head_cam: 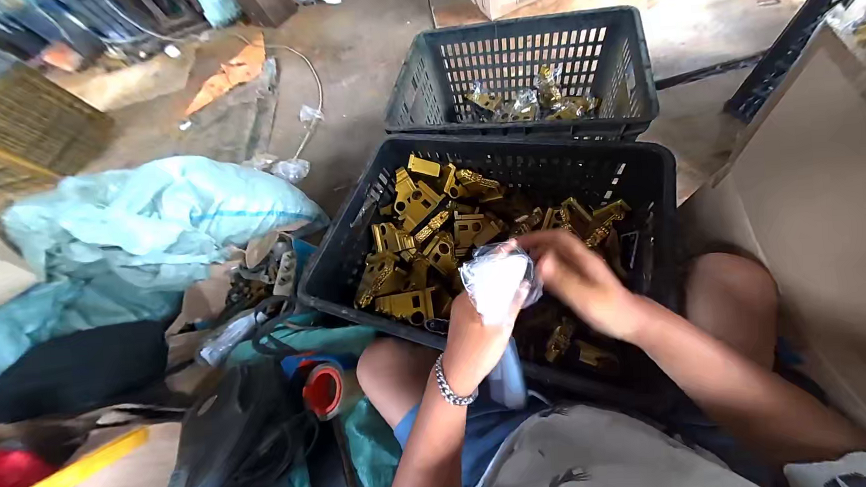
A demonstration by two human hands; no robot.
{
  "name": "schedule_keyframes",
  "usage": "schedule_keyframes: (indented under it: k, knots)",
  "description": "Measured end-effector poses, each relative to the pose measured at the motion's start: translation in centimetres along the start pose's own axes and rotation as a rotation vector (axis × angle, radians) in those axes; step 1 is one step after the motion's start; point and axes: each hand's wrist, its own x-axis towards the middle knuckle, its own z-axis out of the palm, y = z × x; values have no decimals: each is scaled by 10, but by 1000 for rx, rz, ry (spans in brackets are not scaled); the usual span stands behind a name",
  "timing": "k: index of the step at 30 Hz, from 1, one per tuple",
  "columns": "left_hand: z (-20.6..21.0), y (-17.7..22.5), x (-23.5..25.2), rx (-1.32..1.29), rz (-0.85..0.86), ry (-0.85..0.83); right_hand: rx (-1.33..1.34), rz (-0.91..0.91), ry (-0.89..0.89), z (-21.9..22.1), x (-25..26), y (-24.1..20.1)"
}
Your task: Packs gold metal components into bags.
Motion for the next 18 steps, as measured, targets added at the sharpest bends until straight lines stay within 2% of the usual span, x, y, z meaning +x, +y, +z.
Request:
schedule_keyframes:
  k: [2, 4, 7, 9, 11, 12, 13, 15, 16, 17, 18]
  knots:
    - [-4, -6, -7, 10, 48, -16, 100, -56, -62, 8, -8, -9]
    - [-5, -9, -13, -19, 93, -13, 165, 78, -33, -2, -5, -16]
    - [-3, -18, -16, -6, 164, -34, 322, 240, -190, -16, -3, -25]
    - [-1, -12, -21, -118, 79, -127, 296, 221, -204, -10, -4, -25]
    - [0, 2, -18, -260, -95, -141, 237, 239, -167, -6, -4, -24]
    - [-1, 3, -13, -238, -121, -90, 206, 255, -154, -5, -6, -23]
    - [-6, -2, -6, -122, -69, -19, 190, 274, -152, -4, -8, -22]
    - [-24, -24, 4, 265, 108, 182, 226, 299, -178, -7, -12, -19]
    - [-35, -34, 7, 391, 125, 300, 262, 306, -169, -10, -14, -18]
    - [-44, -36, 9, 417, 103, 385, 263, 305, -123, -13, -16, -18]
    - [-48, -33, 10, 345, 80, 396, 217, 297, -57, -15, -14, -20]
